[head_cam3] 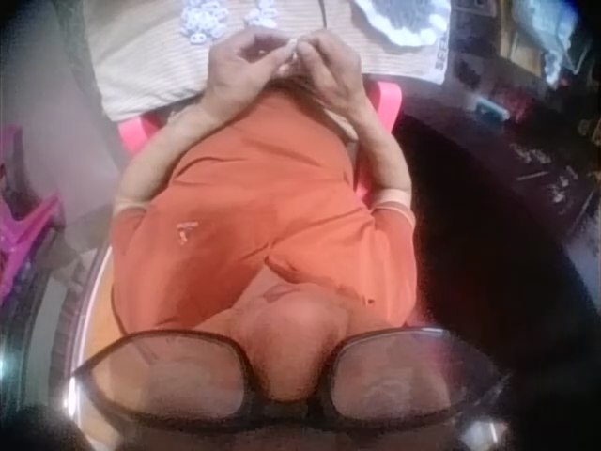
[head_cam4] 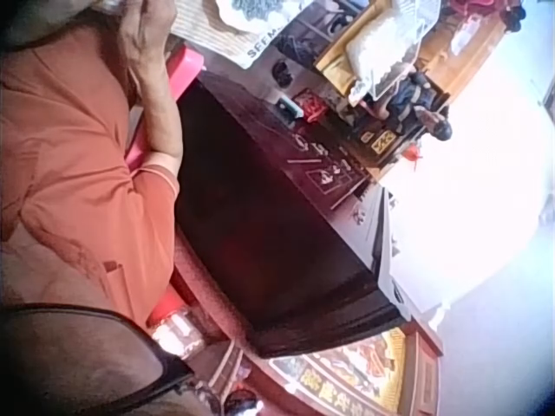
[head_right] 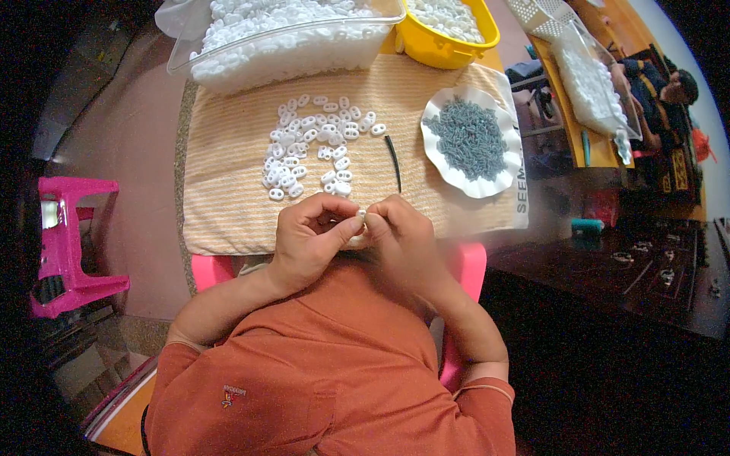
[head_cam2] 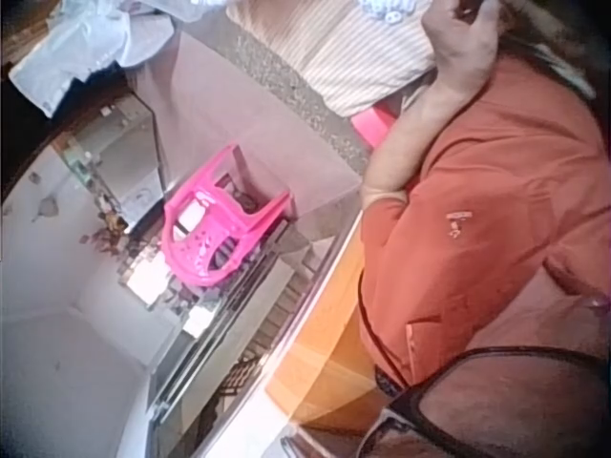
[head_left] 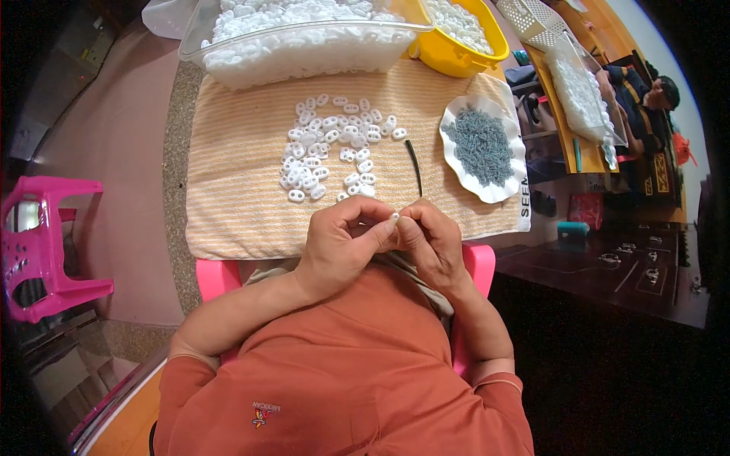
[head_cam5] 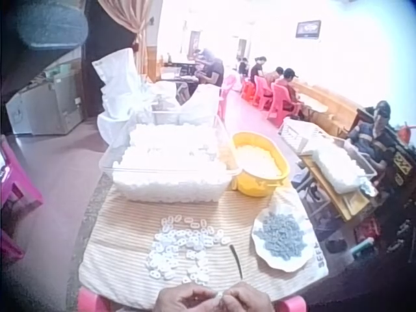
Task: Assembling small white plastic components by hand using a small tool on a workbench.
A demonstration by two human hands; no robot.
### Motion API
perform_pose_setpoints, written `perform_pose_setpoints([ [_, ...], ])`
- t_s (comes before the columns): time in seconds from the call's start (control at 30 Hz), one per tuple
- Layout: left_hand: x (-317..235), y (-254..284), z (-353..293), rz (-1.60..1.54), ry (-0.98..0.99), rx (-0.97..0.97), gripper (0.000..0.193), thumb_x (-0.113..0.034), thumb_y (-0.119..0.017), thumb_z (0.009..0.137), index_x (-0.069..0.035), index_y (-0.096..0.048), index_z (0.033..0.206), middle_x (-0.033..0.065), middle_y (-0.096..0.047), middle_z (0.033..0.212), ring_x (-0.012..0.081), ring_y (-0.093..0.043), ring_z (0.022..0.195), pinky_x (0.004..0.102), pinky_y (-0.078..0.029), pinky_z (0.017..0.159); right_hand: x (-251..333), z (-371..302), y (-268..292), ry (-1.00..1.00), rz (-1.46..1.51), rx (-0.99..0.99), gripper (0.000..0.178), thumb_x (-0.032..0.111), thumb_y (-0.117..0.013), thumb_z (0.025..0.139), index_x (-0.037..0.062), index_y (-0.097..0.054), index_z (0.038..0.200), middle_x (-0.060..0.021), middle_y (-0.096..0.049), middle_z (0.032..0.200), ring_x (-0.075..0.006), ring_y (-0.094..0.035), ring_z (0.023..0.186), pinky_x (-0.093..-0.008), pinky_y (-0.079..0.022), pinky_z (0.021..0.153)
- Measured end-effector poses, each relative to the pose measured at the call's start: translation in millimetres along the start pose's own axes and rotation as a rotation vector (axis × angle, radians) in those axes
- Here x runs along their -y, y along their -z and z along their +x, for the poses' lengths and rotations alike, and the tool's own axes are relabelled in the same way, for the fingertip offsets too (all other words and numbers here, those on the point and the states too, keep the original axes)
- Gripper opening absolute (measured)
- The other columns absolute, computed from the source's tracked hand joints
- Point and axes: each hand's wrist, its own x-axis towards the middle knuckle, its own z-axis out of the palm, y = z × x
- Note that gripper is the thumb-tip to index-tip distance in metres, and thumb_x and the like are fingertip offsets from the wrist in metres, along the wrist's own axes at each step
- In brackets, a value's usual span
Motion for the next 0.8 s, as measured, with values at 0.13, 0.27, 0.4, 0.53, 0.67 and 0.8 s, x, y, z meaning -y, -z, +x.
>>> perform_pose_setpoints([
  [0.13,3,3,4,-0.044,0.056,-0.012,0.014,-0.001,-0.062,0.090,0.005,-0.061,0.104,0.0068,-0.067,0.093,0.0100,-0.065,0.083,0.0230,-0.055,0.073,-3,0,-1,-0.068,0.122,0.002,0.013,0.010,-0.058,0.092,-0.0025,-0.060,0.092,-0.0108,-0.061,0.084,-0.0166,-0.061,0.075,-0.0286,-0.050,0.068],
  [0.27,2,3,5,-0.145,0.095,-0.015,0.016,-0.002,-0.062,0.091,0.005,-0.062,0.105,0.0083,-0.067,0.093,0.0114,-0.065,0.083,0.0243,-0.056,0.073,-1,1,1,-0.123,0.240,0.030,0.009,0.006,-0.060,0.091,-0.0025,-0.061,0.095,-0.0075,-0.063,0.088,-0.0123,-0.062,0.080,-0.0253,-0.051,0.071],
  [0.4,-1,4,7,-0.162,0.129,-0.011,0.016,-0.002,-0.062,0.090,0.006,-0.062,0.104,0.0094,-0.068,0.092,0.0121,-0.065,0.083,0.0244,-0.057,0.073,-7,1,-1,-0.099,0.385,0.025,0.010,0.003,-0.062,0.090,-0.0029,-0.061,0.098,-0.0057,-0.064,0.092,-0.0107,-0.062,0.085,-0.0239,-0.052,0.074],
  [0.53,2,6,7,-0.194,0.169,-0.019,0.016,-0.002,-0.062,0.090,0.006,-0.062,0.104,0.0099,-0.068,0.092,0.0121,-0.065,0.082,0.0241,-0.057,0.073,-6,2,-1,-0.089,0.435,0.022,0.010,0.002,-0.062,0.089,-0.0029,-0.062,0.098,-0.0055,-0.064,0.092,-0.0108,-0.063,0.085,-0.0233,-0.052,0.075],
  [0.67,2,5,8,-0.230,0.193,-0.015,0.015,-0.002,-0.062,0.091,0.006,-0.062,0.104,0.0095,-0.068,0.092,0.0118,-0.065,0.082,0.0238,-0.056,0.073,-8,3,1,-0.103,0.415,0.031,0.011,0.002,-0.063,0.089,-0.0032,-0.061,0.098,-0.0053,-0.063,0.090,-0.0110,-0.062,0.084,-0.0244,-0.051,0.074],
  [0.8,4,7,7,-0.181,0.157,0.021,0.016,-0.002,-0.062,0.091,0.005,-0.062,0.104,0.0093,-0.068,0.092,0.0118,-0.065,0.083,0.0241,-0.056,0.074,-15,3,3,0.053,0.129,0.009,0.011,0.003,-0.062,0.088,-0.0026,-0.060,0.097,-0.0104,-0.061,0.087,-0.0177,-0.062,0.079,-0.0297,-0.051,0.070],
])
